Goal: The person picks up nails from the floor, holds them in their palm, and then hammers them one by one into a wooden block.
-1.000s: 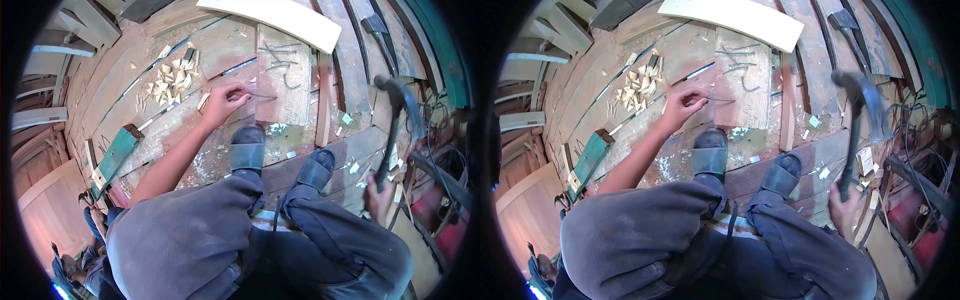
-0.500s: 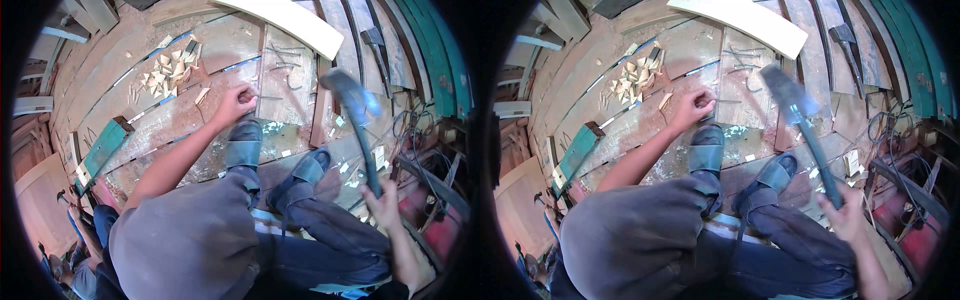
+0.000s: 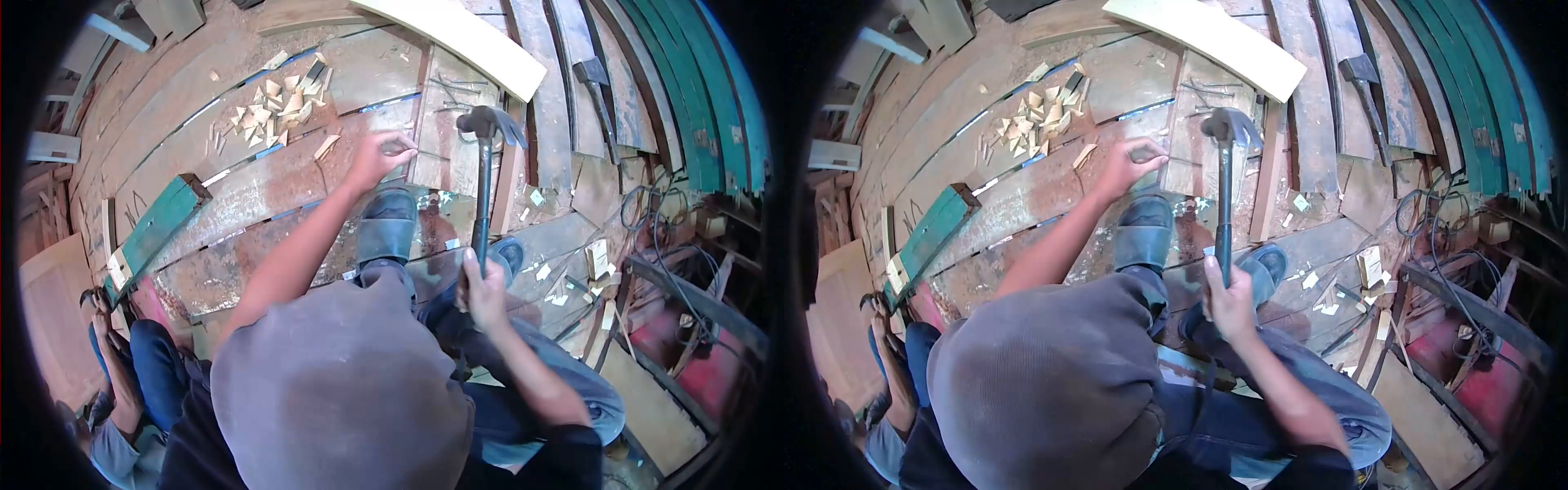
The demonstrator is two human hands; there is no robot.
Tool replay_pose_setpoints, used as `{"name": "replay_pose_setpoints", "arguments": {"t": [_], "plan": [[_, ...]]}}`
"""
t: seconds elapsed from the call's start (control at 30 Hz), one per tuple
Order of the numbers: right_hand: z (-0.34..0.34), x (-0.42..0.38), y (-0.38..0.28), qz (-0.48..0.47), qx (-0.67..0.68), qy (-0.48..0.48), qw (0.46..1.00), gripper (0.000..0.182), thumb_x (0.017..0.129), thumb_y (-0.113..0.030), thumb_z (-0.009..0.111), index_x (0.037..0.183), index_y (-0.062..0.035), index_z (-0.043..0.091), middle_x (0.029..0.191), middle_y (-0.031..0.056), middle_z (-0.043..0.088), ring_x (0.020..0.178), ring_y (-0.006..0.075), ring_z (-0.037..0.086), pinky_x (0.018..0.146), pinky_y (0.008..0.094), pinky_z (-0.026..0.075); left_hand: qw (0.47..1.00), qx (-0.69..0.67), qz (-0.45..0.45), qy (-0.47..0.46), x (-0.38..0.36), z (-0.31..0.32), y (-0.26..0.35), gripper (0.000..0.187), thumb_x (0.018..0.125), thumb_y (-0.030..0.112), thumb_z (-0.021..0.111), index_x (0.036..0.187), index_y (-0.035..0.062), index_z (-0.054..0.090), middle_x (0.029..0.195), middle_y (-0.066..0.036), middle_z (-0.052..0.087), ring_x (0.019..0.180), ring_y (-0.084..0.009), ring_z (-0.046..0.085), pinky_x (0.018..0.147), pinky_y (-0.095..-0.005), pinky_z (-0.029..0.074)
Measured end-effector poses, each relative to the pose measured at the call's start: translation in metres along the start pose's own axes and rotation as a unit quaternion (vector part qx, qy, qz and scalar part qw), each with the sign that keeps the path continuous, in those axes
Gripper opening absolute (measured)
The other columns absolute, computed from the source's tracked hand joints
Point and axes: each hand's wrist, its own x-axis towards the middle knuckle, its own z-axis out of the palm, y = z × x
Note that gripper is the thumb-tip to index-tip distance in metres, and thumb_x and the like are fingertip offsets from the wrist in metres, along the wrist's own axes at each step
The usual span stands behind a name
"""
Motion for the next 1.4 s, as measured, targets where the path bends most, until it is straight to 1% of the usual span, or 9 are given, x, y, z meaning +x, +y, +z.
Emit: {"name": "replay_pose_setpoints", "arguments": {"t": [0.43, 0.67, 0.83, 0.97, 1.0, 1.07, 1.13, 1.2, 1.4], "plan": [[0.008, 0.001, 0.049, -0.013, -0.067, 0.017, 0.997, 0.048, 0.106, -0.039, 0.040, 0.070, -0.0076, 0.044, 0.049, 0.0010, 0.041, 0.036, 0.0101, 0.038, 0.035, 0.0257, 0.032, 0.995, 0.064, 0.053, 0.049, -0.003, 0.005, 0.003, 0.013, 0.078, 0.012, 0.079, 0.086, 0.0034, 0.074, 0.084, -0.007, 0.071, 0.078, -0.0143, 0.065, 0.071, -0.0294, 0.052], [-0.002, 0.004, 0.058, -0.168, -0.115, 0.029, 0.979, 0.047, 0.104, -0.039, 0.044, 0.069, -0.0086, 0.045, 0.052, -0.0017, 0.042, 0.040, 0.0081, 0.038, 0.038, 0.0251, 0.030, 0.995, 0.078, 0.044, 0.049, -0.004, 0.005, 0.013, 0.011, 0.079, 0.011, 0.079, 0.085, 0.0037, 0.074, 0.086, -0.007, 0.071, 0.079, -0.0146, 0.065, 0.073, -0.0291, 0.053], [0.002, 0.010, 0.049, -0.002, -0.099, 0.014, 0.995, 0.048, 0.103, -0.040, 0.048, 0.070, -0.0057, 0.048, 0.051, -0.0012, 0.044, 0.041, 0.0082, 0.042, 0.039, 0.0261, 0.034, 0.997, 0.059, 0.037, 0.045, -0.008, 0.004, 0.012, 0.013, 0.078, 0.013, 0.080, 0.087, 0.0046, 0.075, 0.088, -0.008, 0.071, 0.079, -0.0172, 0.066, 0.075, -0.0316, 0.053], [0.003, 0.005, 0.030, -0.029, 0.003, 0.042, 0.999, 0.048, 0.105, -0.041, 0.042, 0.071, -0.0073, 0.043, 0.051, 0.0001, 0.041, 0.039, 0.0093, 0.040, 0.037, 0.0251, 0.034, 0.980, 0.162, 0.106, 0.046, -0.010, -0.003, 0.012, 0.014, 0.084, 0.015, 0.075, 0.093, 0.0057, 0.074, 0.090, -0.009, 0.070, 0.086, -0.0204, 0.067, 0.084, -0.0356, 0.053], [0.000, 0.007, 0.028, -0.044, 0.024, 0.037, 0.998, 0.047, 0.105, -0.041, 0.041, 0.073, -0.0072, 0.043, 0.050, 0.0003, 0.040, 0.038, 0.0092, 0.040, 0.037, 0.0250, 0.033, 0.944, 0.259, 0.192, 0.078, -0.006, -0.013, 0.004, 0.030, 0.085, 0.017, 0.073, 0.113, 0.0060, 0.068, 0.109, -0.009, 0.067, 0.102, -0.0206, 0.063, 0.091, -0.0361, 0.051], [-0.005, 0.006, 0.020, -0.061, 0.048, 0.044, 0.996, 0.047, 0.105, -0.042, 0.040, 0.075, -0.0070, 0.043, 0.050, 0.0006, 0.039, 0.038, 0.0093, 0.039, 0.037, 0.0249, 0.033, 0.952, 0.217, 0.140, 0.162, -0.015, -0.043, 0.055, 0.050, 0.087, 0.018, 0.071, 0.133, 0.0068, 0.055, 0.130, -0.010, 0.056, 0.120, -0.0216, 0.054, 0.100, -0.0373, 0.046], [-0.006, 0.006, 0.006, -0.073, 0.053, 0.053, 0.994, 0.047, 0.105, -0.043, 0.040, 0.076, -0.0069, 0.043, 0.050, 0.0009, 0.039, 0.038, 0.0095, 0.038, 0.037, 0.0250, 0.033, 0.980, 0.047, 0.144, 0.127, -0.034, -0.086, 0.139, 0.063, 0.090, 0.027, 0.066, 0.143, 0.0009, 0.044, 0.145, -0.016, 0.046, 0.129, -0.0252, 0.049, 0.106, -0.0383, 0.041], [-0.007, 0.015, -0.004, -0.096, 0.058, 0.050, 0.992, 0.047, 0.105, -0.044, 0.040, 0.076, -0.0067, 0.043, 0.050, 0.0010, 0.039, 0.038, 0.0095, 0.038, 0.037, 0.0251, 0.033, 0.968, -0.105, 0.167, 0.155, -0.057, -0.107, 0.153, 0.063, 0.091, 0.026, 0.063, 0.142, -0.0034, 0.043, 0.145, -0.016, 0.046, 0.132, -0.0249, 0.046, 0.107, -0.0393, 0.040], [-0.008, 0.019, -0.012, -0.099, 0.053, 0.082, 0.990, 0.051, 0.104, -0.049, 0.038, 0.077, -0.0066, 0.041, 0.050, 0.0010, 0.037, 0.037, 0.0103, 0.036, 0.036, 0.0257, 0.032, 0.964, -0.206, 0.117, 0.118, -0.089, -0.111, 0.133, 0.062, 0.092, 0.028, 0.062, 0.145, 0.0026, 0.041, 0.145, -0.013, 0.046, 0.130, -0.0253, 0.046, 0.108, -0.0403, 0.040]]}}
